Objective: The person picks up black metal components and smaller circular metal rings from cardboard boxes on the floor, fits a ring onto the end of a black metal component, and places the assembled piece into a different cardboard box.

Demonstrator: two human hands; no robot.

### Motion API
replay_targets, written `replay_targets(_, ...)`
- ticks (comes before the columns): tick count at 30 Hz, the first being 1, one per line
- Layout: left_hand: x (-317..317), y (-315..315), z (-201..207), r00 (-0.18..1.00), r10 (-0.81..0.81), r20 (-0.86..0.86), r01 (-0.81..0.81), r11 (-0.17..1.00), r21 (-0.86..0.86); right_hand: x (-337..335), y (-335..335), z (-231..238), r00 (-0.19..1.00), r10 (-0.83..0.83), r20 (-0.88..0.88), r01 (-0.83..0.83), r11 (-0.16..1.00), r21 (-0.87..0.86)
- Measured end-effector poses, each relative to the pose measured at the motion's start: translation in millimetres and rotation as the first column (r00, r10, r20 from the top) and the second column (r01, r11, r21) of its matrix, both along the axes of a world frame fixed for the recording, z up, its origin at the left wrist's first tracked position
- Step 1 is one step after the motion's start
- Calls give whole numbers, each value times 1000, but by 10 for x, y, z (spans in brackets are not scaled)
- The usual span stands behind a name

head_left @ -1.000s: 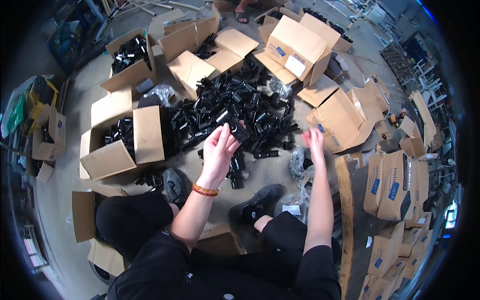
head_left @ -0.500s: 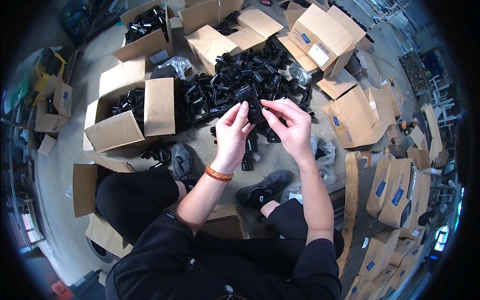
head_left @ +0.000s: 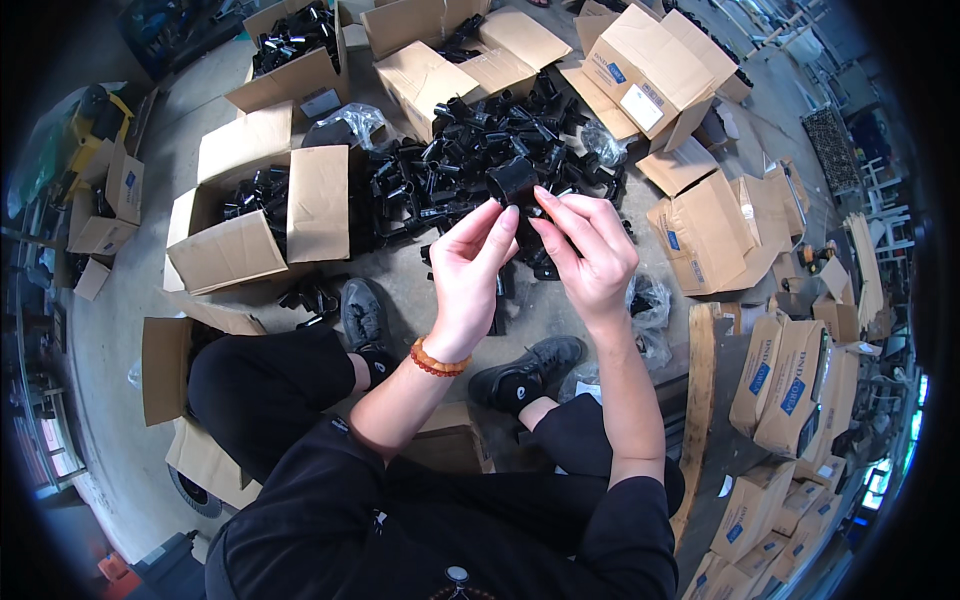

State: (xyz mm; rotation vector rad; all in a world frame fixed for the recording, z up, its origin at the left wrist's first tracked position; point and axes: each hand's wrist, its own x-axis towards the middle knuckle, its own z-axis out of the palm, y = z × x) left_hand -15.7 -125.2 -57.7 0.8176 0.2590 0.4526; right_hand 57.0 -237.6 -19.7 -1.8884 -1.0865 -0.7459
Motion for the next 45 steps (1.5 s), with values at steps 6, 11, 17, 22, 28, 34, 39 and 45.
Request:
replay_targets(6, -24, -11, 34, 992, 76, 102, -96, 975, 203, -67, 31, -8, 997, 29, -74, -21, 993, 115)
replay_targets(11, -38, 11, 22, 991, 78, 108, -102, 966, 237, -13, 19, -19, 991, 99, -89, -86, 986, 141)
replay_targets(17, -37, 2, 23, 990, 75, 120, -106, 954, 280, -69, -1, 2, 983, 78, -164, -60, 991, 117)
replay_targets(22, -41, -31, -3, 985, 68, 156, -114, 944, 309, -73, 10, -13, 998, -37, -43, 36, 999, -21)
replay_targets(28, -50, -75, 18, 988, 36, 151, -88, 932, 350, 7, -121, 45, 998, -59, 18, 61, 990, -124)
replay_targets(34, -32, -57, 20, 996, 57, 65, -72, 961, 268, 21, -180, 84, 980, 155, -127, -150, 988, 47)
replay_targets(39, -22, -21, -8, 995, 67, 73, -82, 970, 228, -38, -173, 118, 973, 99, -207, -100, 995, 4)
replay_targets(45, -26, -118, -77, 993, 43, 109, -71, 962, 262, 50, -204, 159, 984, 107, -143, -106, 994, 11)
